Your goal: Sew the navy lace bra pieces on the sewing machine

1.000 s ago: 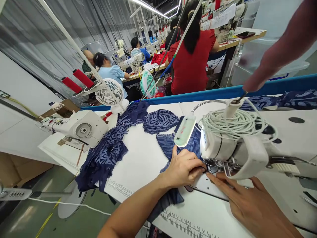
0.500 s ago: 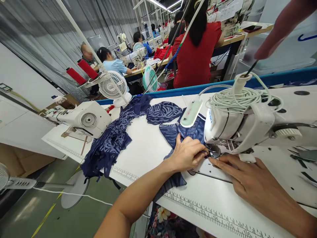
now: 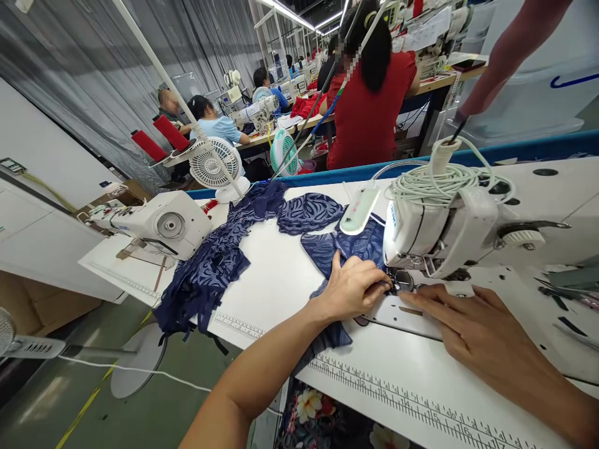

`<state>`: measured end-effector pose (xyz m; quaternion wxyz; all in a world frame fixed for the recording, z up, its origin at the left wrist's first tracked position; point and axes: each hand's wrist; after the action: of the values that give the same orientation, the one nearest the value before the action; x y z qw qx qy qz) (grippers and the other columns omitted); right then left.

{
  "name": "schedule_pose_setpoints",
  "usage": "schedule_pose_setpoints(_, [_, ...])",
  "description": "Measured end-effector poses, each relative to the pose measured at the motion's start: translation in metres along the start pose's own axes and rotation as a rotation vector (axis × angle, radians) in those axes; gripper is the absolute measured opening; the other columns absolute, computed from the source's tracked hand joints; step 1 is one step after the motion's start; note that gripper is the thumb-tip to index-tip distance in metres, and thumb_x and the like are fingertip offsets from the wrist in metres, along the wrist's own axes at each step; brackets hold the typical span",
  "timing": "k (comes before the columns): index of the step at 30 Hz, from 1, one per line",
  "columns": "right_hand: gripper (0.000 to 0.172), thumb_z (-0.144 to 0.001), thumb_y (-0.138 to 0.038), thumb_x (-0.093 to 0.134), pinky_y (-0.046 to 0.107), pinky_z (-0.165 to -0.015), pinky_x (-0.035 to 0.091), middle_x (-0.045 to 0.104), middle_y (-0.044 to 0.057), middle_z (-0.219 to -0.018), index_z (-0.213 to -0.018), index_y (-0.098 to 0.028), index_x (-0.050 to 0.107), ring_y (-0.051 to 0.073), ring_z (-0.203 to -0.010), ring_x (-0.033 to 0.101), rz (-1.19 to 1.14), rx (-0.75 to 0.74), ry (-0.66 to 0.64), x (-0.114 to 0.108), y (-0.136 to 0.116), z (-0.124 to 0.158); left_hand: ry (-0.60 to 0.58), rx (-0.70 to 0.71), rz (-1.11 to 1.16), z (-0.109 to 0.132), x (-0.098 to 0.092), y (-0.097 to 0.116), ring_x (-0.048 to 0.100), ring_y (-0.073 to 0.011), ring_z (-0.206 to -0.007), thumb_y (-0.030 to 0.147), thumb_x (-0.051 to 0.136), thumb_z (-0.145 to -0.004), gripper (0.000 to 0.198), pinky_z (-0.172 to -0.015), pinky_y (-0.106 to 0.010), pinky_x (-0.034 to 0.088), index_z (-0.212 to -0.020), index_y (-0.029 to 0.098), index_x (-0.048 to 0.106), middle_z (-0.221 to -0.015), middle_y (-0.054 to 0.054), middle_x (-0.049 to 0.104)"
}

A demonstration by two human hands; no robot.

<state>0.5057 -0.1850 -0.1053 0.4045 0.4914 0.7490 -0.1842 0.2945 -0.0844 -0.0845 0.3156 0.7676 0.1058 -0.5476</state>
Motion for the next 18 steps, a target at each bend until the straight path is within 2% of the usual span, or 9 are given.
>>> schedule_pose_setpoints(3, [0.054,-0.088,0.009,0.033,0.034,-0.075,0.039,0.073,0.002,-0.098,-0.113,-0.018,0.072,0.012,-0.079,0.066,0.016,-0.09,0.005,0.0002,-0.0013,-0.0034,-0.001,-0.004,0.005,-0.0002,0.0005,-0.0001,0.058,-0.02,-0.106,0.026,0.059,-0.102,0.01,-0.117,-0.066,0.024,-0.106,0.021,0.066,-0.103,0.001,0.068])
schedule_pose_setpoints(11, [0.061,-0.077,0.008,0.031,0.038,-0.077,0.038,0.074,0.001,-0.104,-0.113,-0.022,0.069,0.012,-0.064,0.062,0.025,-0.06,-0.018,0.0068,-0.0011,0.001,-0.013,-0.015,0.034,-0.0004,-0.0006,-0.0013,0.058,-0.02,-0.107,0.028,0.06,-0.102,0.009,-0.119,-0.065,0.02,-0.104,0.024,0.067,-0.104,0.001,0.07])
schedule_pose_setpoints(18, [0.06,-0.076,0.007,0.032,0.041,-0.08,0.04,0.074,0.002,-0.105,-0.115,-0.02,0.069,0.016,-0.07,0.066,0.026,-0.064,-0.032,0.0037,-0.0031,-0.0012,0.009,0.037,-0.027,0.0013,0.0014,-0.0029,0.059,-0.0206,-0.106,0.025,0.057,-0.103,0.013,-0.117,-0.068,0.024,-0.108,0.023,0.068,-0.102,0.0,0.069])
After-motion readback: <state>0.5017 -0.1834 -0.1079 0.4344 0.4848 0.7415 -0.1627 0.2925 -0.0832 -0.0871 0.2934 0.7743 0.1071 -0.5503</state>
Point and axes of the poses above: each hand's wrist, its own z-axis away from the middle knuckle, its own x-axis out of the palm, y = z × x
